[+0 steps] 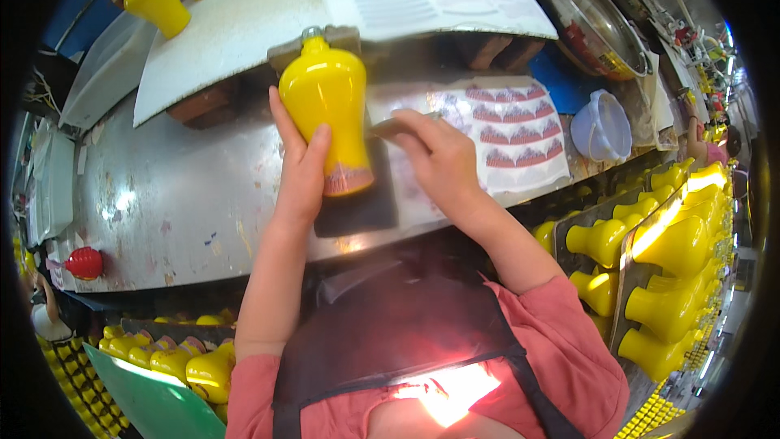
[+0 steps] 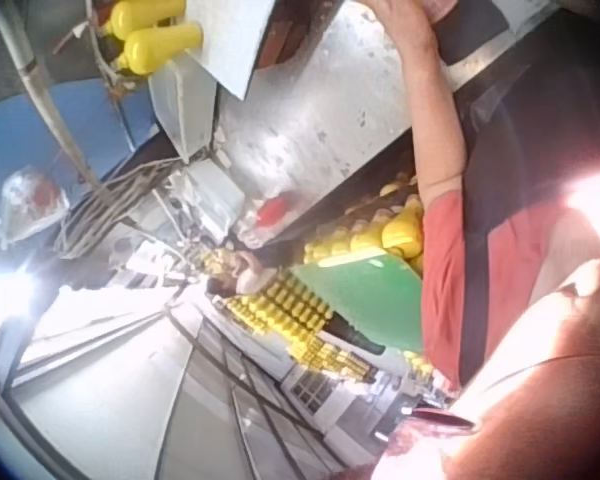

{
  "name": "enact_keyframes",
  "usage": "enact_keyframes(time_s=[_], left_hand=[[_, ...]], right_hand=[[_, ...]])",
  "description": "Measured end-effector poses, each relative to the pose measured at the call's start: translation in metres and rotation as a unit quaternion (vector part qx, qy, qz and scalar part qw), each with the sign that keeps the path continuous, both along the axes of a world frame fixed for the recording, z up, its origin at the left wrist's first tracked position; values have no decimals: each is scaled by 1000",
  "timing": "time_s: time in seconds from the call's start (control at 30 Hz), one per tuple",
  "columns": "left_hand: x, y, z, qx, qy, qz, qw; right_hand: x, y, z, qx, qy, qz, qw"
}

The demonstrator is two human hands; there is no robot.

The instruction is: The person applies a printed label to a yellow ceramic vase, smoothing it with a brown tool to remove air bubbles. They then apply a second label to the neck of the vase and smooth it similarly.

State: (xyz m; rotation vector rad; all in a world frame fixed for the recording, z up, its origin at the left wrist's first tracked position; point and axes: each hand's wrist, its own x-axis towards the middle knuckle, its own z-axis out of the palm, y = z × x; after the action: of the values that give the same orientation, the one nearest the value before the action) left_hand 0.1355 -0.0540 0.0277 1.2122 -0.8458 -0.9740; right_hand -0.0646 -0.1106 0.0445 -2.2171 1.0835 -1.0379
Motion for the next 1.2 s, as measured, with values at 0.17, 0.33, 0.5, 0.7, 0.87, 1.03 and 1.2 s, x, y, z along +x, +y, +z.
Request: enact_keyframes(time_s=[0.17, 0.33, 0.5, 0.7, 0.87, 1.03, 1.2], left_hand=[[3, 2, 0, -10, 29, -9, 999], [5, 4, -4, -10, 79, -8, 997], [10, 1, -9, -4, 78, -18, 997], [9, 3, -14, 10, 105, -9, 994], [9, 4, -16, 9, 108, -4, 994], [9, 4, -17, 14, 109, 0, 994], [7, 5, -16, 7, 134, -5, 991]], right_hand=[[-40, -71, 5, 245, -185, -48, 951], [-73, -136, 39, 238, -137, -105, 956], [-73, -215, 52, -8, 107, -168, 980], [-46, -314, 46, -97, 279, -168, 940], [-21, -368, 51, -35, 389, -196, 899], [-39, -367, 56, -7, 483, -227, 846], [-84, -310, 67, -8, 532, -173, 828]])
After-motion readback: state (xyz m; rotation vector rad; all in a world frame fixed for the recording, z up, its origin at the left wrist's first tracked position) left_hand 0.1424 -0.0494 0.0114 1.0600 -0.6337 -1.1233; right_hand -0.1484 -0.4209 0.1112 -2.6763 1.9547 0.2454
